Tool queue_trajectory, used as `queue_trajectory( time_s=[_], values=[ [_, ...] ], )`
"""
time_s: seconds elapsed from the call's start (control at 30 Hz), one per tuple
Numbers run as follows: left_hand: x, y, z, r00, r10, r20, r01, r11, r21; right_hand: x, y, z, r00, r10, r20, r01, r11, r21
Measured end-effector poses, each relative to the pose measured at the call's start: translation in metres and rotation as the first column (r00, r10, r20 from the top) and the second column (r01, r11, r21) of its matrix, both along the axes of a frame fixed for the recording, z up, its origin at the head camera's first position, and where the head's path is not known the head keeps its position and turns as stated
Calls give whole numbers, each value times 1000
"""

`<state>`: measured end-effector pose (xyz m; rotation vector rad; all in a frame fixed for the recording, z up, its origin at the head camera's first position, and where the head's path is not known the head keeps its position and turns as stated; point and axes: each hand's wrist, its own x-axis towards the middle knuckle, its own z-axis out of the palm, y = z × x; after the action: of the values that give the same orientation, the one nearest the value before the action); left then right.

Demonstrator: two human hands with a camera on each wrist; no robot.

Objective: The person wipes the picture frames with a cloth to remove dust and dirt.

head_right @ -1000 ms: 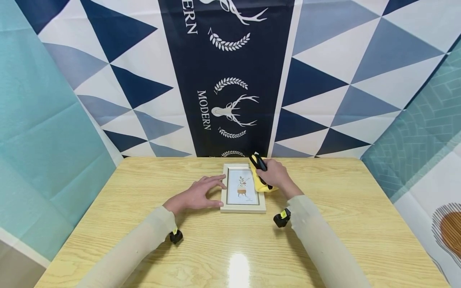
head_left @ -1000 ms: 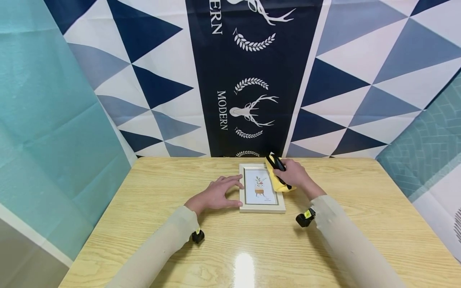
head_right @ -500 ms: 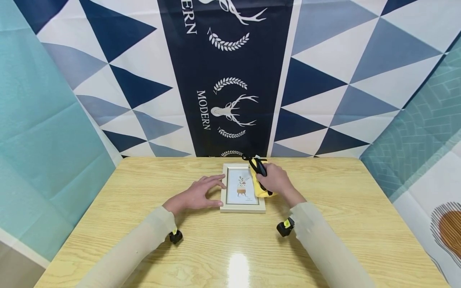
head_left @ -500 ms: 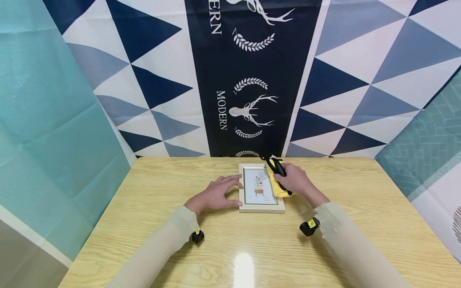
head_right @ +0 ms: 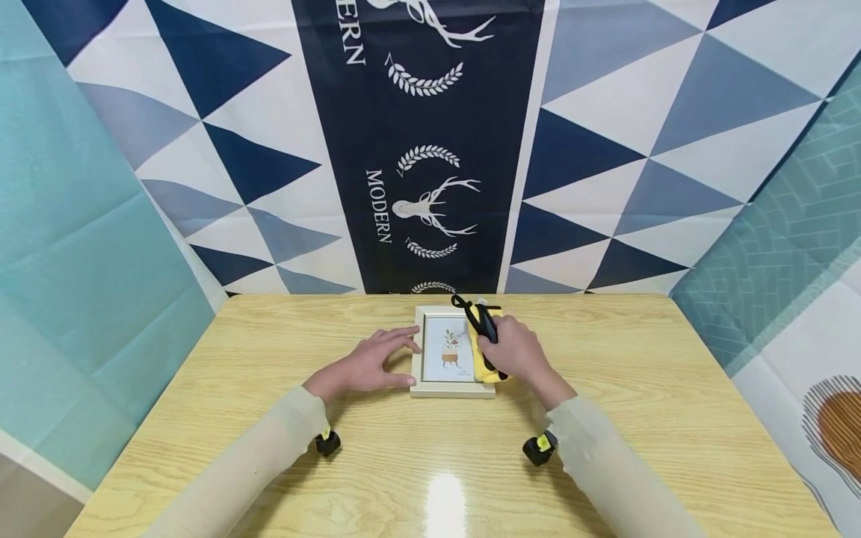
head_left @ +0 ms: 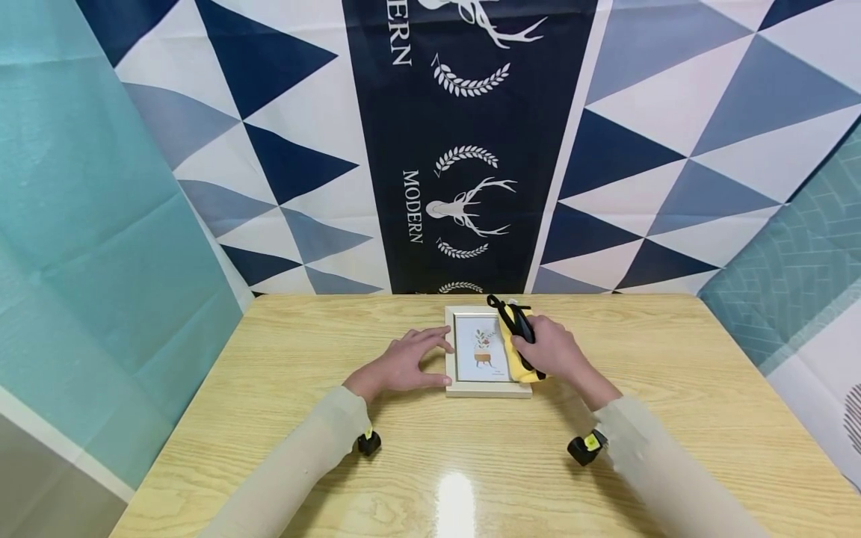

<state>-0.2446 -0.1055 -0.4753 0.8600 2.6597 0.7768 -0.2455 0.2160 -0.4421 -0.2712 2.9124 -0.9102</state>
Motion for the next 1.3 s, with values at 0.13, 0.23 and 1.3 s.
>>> queue_trajectory(
  time_s=[0.13, 0.23, 1.3],
  values=[
    [1, 0, 0, 1000, -1, 0, 1, 1000, 2, 9, 0, 0, 1000, 0, -6, 0, 1000, 0],
    [0, 0, -1, 1000, -2, -9, 2, 1000, 6, 17, 0, 2, 1000, 1, -2, -1, 1000, 11],
    [2, 0, 0, 1000, -1, 2, 1, 1000, 2, 9, -1, -1, 999, -16, -30, 15, 999, -32]
  ],
)
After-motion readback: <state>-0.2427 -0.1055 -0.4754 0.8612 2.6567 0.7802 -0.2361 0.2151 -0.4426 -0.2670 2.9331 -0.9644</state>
